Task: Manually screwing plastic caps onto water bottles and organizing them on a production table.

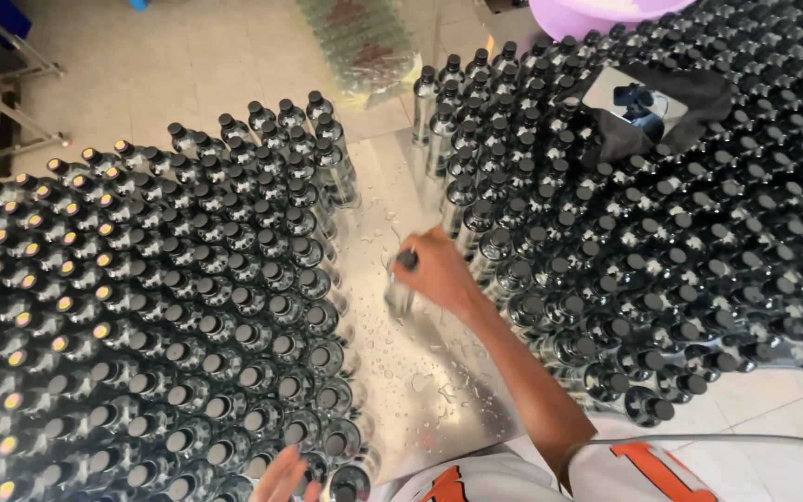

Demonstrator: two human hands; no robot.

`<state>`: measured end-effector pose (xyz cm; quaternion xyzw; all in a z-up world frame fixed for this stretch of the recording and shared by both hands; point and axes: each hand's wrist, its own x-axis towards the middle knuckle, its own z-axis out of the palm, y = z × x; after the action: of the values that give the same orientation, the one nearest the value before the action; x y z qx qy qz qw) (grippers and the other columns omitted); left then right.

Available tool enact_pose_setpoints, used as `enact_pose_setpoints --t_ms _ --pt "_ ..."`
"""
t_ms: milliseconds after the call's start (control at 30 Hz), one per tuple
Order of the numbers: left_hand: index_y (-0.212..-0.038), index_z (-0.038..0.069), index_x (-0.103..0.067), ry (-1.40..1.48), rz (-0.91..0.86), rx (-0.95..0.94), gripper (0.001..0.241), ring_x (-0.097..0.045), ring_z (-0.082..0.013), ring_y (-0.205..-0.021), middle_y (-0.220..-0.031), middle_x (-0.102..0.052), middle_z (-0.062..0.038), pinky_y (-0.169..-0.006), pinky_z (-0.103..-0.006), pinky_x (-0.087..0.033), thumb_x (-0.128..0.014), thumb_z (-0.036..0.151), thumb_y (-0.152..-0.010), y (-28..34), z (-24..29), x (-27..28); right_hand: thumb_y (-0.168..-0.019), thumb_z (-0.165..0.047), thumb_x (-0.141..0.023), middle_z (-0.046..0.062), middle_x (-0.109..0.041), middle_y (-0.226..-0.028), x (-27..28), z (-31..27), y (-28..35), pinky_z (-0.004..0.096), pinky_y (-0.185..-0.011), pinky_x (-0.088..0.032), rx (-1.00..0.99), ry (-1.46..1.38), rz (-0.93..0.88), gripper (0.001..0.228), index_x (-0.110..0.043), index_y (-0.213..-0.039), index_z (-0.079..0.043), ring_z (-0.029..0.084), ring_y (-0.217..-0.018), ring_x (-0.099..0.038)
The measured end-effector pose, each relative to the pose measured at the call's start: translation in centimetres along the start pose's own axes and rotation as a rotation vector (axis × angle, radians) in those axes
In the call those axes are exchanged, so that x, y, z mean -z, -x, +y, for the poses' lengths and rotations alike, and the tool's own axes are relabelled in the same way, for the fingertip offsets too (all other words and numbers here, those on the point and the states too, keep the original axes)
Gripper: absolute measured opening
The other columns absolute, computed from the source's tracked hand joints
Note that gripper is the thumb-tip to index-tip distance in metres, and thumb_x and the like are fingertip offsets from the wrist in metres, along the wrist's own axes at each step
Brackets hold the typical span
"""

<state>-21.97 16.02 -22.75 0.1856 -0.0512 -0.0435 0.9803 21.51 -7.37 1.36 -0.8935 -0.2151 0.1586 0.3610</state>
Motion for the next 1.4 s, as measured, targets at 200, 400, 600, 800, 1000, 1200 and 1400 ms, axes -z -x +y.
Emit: enact_pose_setpoints --t_ms 200,400,600,800,1000,1200,1400 --pt "-0.146 0.024 -0.071 -1.704 0.715 -0.094 0.052 -0.064 -0.0269 -0.145 -0.152 -0.071 0.000 -0.107 -0.0488 -0.063 -0.073 0.036 -0.096 -15.4 -4.5 -24.5 -0.095 -0.028 -0.075 0.003 -0.065 -0.096 3.4 -0.5 8.3 0.029 -0.080 -0.053 0.329 -0.098 -0.318 0.015 -0.071 -0.101 -0.014 0.014 -0.090 -0.060" --pt "-0.171 0.028 -0.031 -1.405 0.503 0.276 0.117 -0.028 -0.0247 -0.168 -0.180 -0.034 0.001 -0.127 -0.0536 -0.035 -0.090 0.056 -0.074 -21.9 -6.0 -25.6 -0.090 -0.023 -0.072 -0.002 -0.066 -0.092 5.5 1.6 11.4 0.030 -0.070 -0.050 0.603 -0.372 -0.313 0.016 -0.074 -0.104 -0.018 0.015 -0.088 -0.061" --pt "-0.144 0.006 -0.057 -0.943 0.341 0.287 0.099 -0.088 -0.0300 -0.104 -0.120 -0.086 -0.015 -0.096 -0.0474 -0.070 -0.087 0.063 -0.068 -24.6 -10.3 -23.8 -0.094 -0.042 -0.078 0.000 -0.077 -0.098 1.4 7.4 8.8 0.033 -0.092 -0.060 0.429 -0.717 -0.309 0.028 -0.075 -0.104 -0.016 0.017 -0.094 -0.073" --pt "-0.136 0.002 -0.061 -0.668 0.685 0.429 0.067 -0.073 -0.0281 -0.073 -0.099 -0.075 -0.017 -0.074 -0.0443 -0.064 -0.084 0.035 -0.082 -25.4 -11.5 -23.4 -0.096 -0.051 -0.065 0.003 -0.077 -0.112 -1.6 9.4 8.3 0.037 -0.099 -0.049 -0.088 -0.629 -0.365 0.044 -0.077 -0.116 -0.013 0.020 -0.106 -0.073" --pt "-0.144 -0.001 -0.064 -0.528 0.823 0.448 0.046 -0.077 -0.0300 -0.085 -0.106 -0.079 -0.019 -0.078 -0.0422 -0.067 -0.071 0.018 -0.102 -24.7 -13.8 -20.4 -0.094 -0.072 -0.046 0.013 -0.078 -0.125 -7.2 13.6 8.5 0.038 -0.103 -0.058 -0.360 -0.933 -0.426 0.088 -0.070 -0.145 -0.004 0.026 -0.120 -0.075" --pt "-0.134 0.000 -0.068 -0.504 0.839 0.444 0.039 -0.075 -0.0279 -0.080 -0.104 -0.080 -0.020 -0.072 -0.0405 -0.066 -0.071 0.023 -0.102 -24.4 -14.3 -21.8 -0.108 -0.046 -0.058 0.019 -0.080 -0.118 -10.1 16.9 8.5 0.046 -0.089 -0.064 -0.351 -1.340 -0.411 0.065 -0.063 -0.145 0.007 0.029 -0.105 -0.077" --pt "-0.136 0.000 -0.064 -0.421 0.824 0.390 0.047 -0.078 -0.0295 -0.081 -0.110 -0.081 -0.026 -0.069 -0.0405 -0.066 -0.075 0.025 -0.098 -24.2 -14.5 -21.9 -0.108 -0.039 -0.059 0.020 -0.080 -0.125 -10.0 16.6 8.9 0.043 -0.095 -0.062 -0.360 -1.343 -0.416 0.057 -0.065 -0.144 0.004 0.028 -0.109 -0.077"
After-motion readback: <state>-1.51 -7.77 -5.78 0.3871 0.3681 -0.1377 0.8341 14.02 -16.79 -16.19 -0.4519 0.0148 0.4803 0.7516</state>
